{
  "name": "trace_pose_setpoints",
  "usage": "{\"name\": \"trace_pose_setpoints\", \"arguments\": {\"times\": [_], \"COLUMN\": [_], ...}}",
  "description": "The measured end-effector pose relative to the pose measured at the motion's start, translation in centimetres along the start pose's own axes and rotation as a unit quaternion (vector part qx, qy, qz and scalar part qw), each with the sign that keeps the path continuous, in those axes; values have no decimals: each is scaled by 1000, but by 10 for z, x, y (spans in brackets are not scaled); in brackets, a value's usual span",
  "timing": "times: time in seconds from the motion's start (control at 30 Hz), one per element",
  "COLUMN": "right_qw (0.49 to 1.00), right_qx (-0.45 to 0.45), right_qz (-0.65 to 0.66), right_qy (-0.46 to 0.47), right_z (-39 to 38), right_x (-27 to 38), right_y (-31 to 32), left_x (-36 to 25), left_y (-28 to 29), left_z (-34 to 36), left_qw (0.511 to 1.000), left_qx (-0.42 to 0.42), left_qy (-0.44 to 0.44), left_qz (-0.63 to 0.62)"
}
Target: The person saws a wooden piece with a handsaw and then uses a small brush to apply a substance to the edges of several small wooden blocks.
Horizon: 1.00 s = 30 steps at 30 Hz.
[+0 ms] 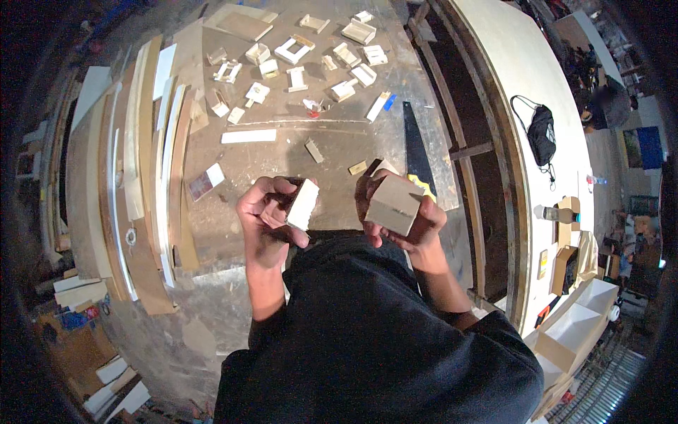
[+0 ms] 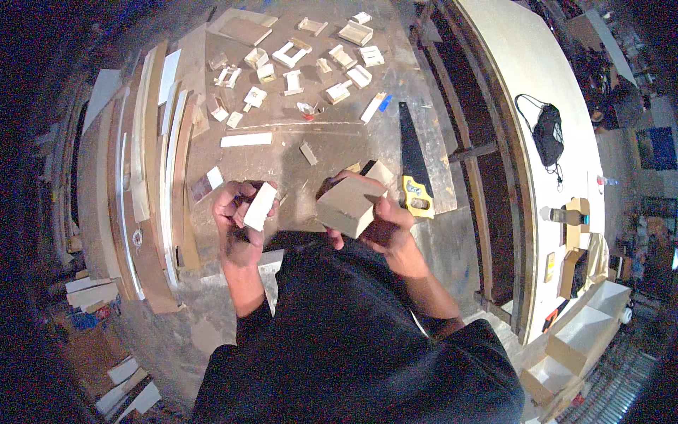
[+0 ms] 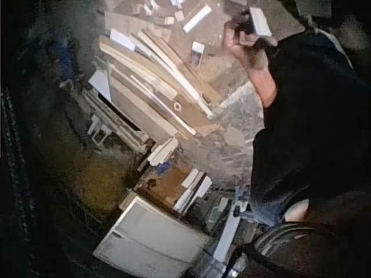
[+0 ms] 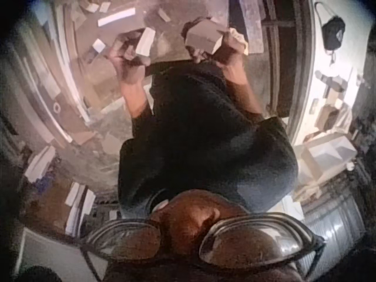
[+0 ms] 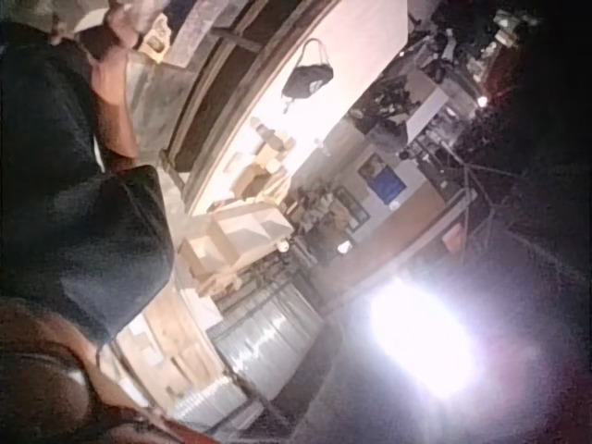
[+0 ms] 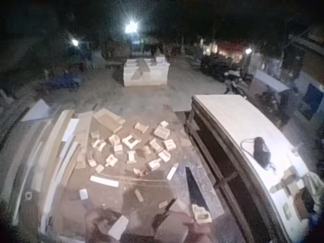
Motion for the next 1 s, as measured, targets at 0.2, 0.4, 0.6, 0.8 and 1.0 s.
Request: {"name": "trace_pose_setpoints", "arguments": {"times": [0.2,0.4,0.6,0.8,1.0], "right_qw": [969,919,878,886,957], "right_qx": [-89,-124,-19,-76,-98], "right_qz": [-226,-370,-475,-451,-273], "right_qy": [53,62,51,72,-18], "right_z": [2,-11,-7,-17,-25], "right_x": [33,61,79,94,93], "right_y": [-6,9,-20,-10,13], "left_x": [21,41,42,48,30], "left_y": [1,14,-9,-12,-51], "left_z": [-4,-6,9,12,24], "left_qw": [999,989,999,998,992], "left_qx": [-37,-141,-37,-30,51], "left_qy": [-18,33,-2,45,-62], "left_qz": [8,27,40,39,95]}}
Point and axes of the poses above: each hand's wrist, its own z-axis towards the middle knuckle, its own y-axis out of the back of the hand, x = y × z, the point moved 9 cm from there along z, towards the middle knuckle, and after that the axes turned 2 degrees about x, right-handed, at the moved point
